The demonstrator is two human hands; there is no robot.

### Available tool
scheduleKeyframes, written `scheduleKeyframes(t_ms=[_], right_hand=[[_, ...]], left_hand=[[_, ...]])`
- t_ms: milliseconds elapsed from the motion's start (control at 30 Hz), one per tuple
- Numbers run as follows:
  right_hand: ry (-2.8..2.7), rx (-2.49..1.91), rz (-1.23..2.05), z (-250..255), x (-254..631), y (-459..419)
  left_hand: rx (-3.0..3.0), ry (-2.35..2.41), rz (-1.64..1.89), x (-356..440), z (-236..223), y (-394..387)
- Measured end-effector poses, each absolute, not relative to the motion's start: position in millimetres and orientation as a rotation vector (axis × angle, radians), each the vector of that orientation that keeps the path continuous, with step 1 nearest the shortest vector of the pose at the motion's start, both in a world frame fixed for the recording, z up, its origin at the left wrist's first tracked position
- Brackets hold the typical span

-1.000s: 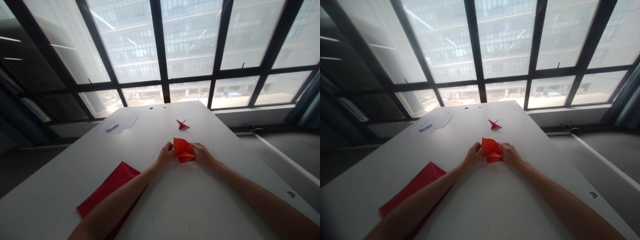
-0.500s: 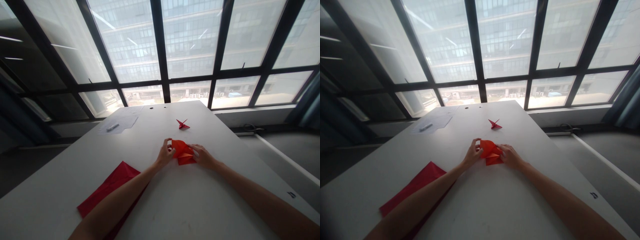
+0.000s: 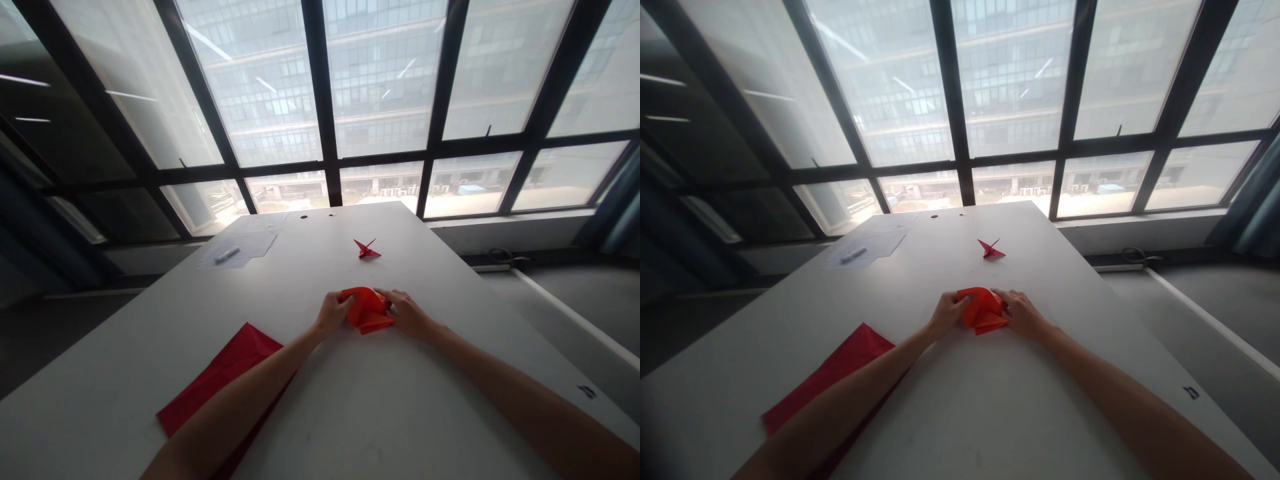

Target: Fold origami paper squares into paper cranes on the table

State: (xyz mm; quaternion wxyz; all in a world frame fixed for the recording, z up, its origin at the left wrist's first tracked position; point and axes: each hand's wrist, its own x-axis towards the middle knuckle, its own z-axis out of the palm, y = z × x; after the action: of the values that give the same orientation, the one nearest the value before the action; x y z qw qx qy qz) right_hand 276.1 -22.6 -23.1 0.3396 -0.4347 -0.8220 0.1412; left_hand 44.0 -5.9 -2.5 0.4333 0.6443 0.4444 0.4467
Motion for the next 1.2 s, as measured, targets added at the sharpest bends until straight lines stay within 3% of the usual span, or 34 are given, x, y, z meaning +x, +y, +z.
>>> scheduleKeyframes(t_ms=[433,633,1033,1200], right_hand=[[-2.149,-1.076,0.286,-20,275,-22],[-2.033,-1.092,0.319,-22,278,-20],[-1.626,-1.072,0.841,-20,286,-8],[-1.621,-0.996,0.895,-15,284,-12]], left_hand=[[1.369,1.155,1.213,40,-6,2],[1.341,1.021,1.074,36,1,-4],[1.363,0.905,0.953,38,0,-3],[1.472,0.878,0.930,42,-1,-6]])
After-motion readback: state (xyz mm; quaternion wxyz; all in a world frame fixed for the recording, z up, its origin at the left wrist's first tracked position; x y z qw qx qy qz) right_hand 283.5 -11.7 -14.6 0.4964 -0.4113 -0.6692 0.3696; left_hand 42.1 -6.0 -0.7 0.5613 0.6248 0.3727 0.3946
